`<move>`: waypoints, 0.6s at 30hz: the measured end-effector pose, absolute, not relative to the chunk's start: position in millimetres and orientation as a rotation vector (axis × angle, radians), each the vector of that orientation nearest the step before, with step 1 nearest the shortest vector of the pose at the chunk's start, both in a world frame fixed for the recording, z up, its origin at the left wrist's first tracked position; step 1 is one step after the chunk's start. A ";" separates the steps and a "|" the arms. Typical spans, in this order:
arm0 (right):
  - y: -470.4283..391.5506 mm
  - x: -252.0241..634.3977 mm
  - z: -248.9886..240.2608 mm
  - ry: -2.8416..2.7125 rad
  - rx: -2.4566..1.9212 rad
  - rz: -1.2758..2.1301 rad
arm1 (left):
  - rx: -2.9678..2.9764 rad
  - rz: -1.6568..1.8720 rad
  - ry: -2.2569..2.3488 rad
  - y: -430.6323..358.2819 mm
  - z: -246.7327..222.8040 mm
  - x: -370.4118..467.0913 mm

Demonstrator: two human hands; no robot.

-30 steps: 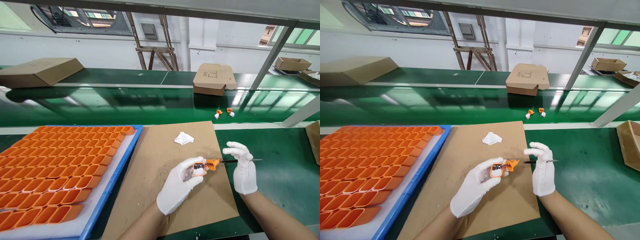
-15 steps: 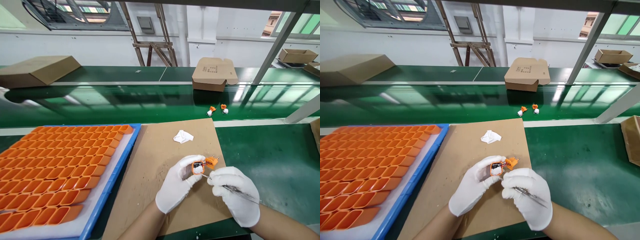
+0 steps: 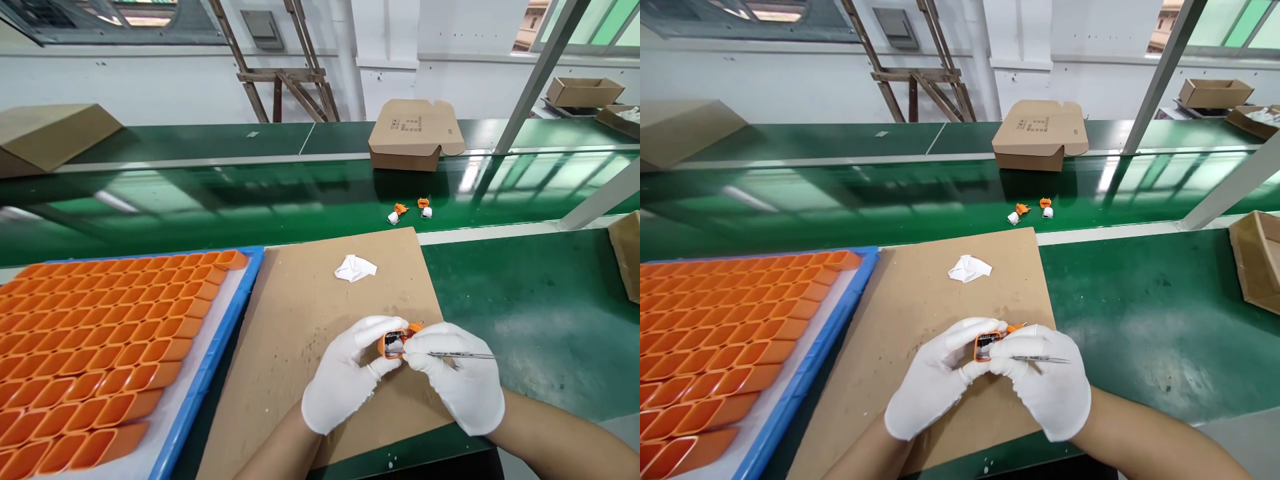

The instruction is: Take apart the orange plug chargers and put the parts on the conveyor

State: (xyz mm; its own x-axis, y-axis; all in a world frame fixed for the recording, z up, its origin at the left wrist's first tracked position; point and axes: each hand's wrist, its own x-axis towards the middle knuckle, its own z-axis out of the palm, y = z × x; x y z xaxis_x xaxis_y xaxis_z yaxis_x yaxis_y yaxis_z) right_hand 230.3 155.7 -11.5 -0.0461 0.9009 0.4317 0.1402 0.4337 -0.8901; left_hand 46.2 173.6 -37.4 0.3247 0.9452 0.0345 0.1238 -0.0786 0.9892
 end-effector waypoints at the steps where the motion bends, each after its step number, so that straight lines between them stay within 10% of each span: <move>1: 156.4 230.9 -10.2 -1.491 -0.976 0.804 | 1.511 0.934 1.031 173.8 -36.8 45.7; 18: 153.9 240.0 -19.4 -1.339 -0.812 0.699 | 1.333 0.999 0.949 173.4 -41.0 45.9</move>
